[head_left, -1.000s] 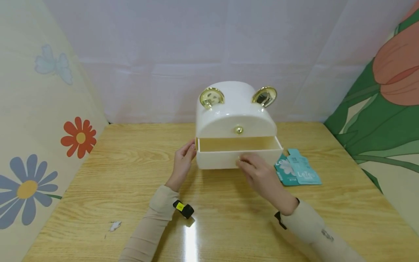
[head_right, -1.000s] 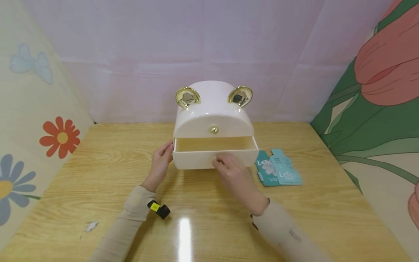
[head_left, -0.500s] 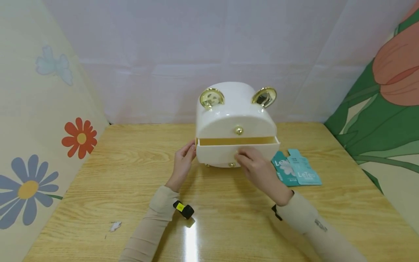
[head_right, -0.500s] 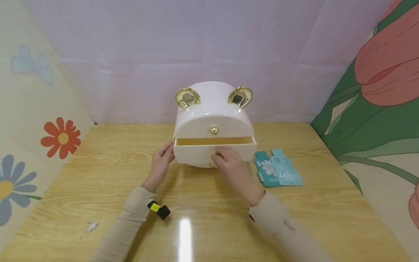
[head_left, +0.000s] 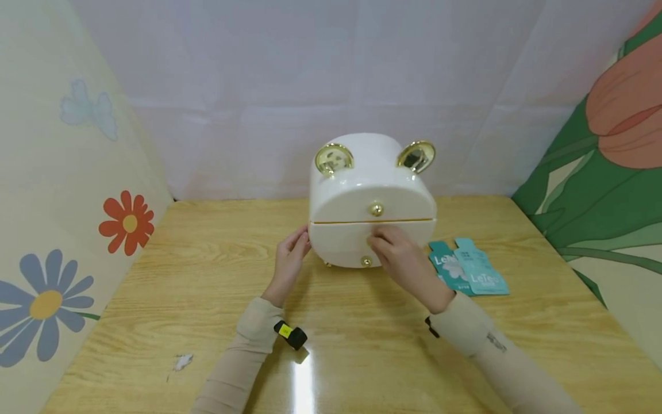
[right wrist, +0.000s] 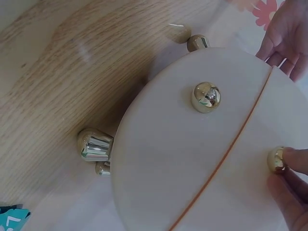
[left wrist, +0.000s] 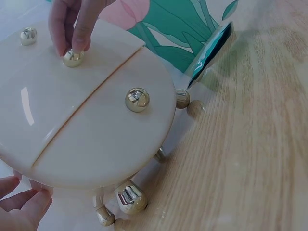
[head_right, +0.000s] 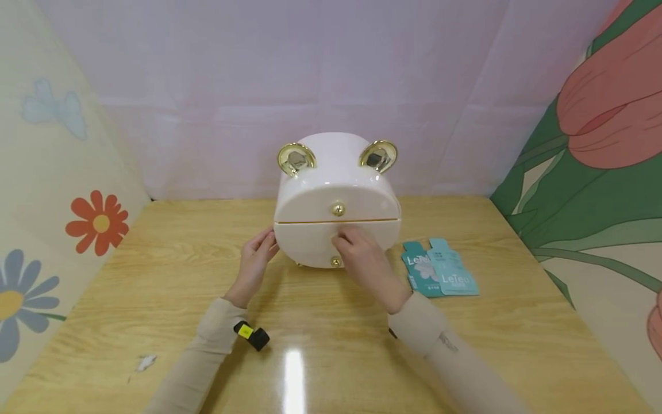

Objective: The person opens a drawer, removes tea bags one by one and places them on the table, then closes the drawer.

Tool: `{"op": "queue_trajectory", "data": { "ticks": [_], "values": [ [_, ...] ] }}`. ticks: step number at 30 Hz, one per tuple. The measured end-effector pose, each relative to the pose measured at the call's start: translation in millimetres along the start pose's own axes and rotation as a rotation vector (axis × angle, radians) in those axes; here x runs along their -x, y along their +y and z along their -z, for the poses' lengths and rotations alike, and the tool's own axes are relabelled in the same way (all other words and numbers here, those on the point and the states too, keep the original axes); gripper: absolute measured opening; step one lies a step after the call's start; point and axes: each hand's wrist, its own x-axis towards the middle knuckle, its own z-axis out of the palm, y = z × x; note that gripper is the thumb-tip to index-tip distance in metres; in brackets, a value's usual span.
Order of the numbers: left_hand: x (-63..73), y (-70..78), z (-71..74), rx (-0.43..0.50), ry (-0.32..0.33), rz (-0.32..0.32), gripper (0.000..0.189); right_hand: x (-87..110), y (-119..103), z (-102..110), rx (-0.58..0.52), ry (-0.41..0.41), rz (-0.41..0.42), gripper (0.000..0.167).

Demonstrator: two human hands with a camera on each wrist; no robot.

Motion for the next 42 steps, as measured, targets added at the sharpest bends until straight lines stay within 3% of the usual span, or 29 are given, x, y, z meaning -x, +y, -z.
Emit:
{"op": "queue_trajectory", "data": {
  "ticks": [23, 30, 38, 42],
  "values": [
    [2.0, 0.8, 4.1, -0.004, -0.044, -0.015, 0.035, -4.8, 1.7, -3.2, 0.017, -0.019, 0.012, 0.015],
    [1.0, 1.1, 3.5, 0.037, -0.061, 0.000, 0.037, -2.5, 1.6, -0.6, 0.041, -0.053, 0.006, 0.017],
    [0.2, -2.9, 5.8, -0.163, -0.059, -0.029, 0.039, 9.6, -1.9, -2.6, 0.067, -0.028, 0.039, 0.020],
    [-0.7, -3.4, 7.8, -0.173, -0.069, -0.026, 0.043, 16.4, -4.9, -5.3, 0.077, -0.121, 0.022, 0.019]
  ]
}}
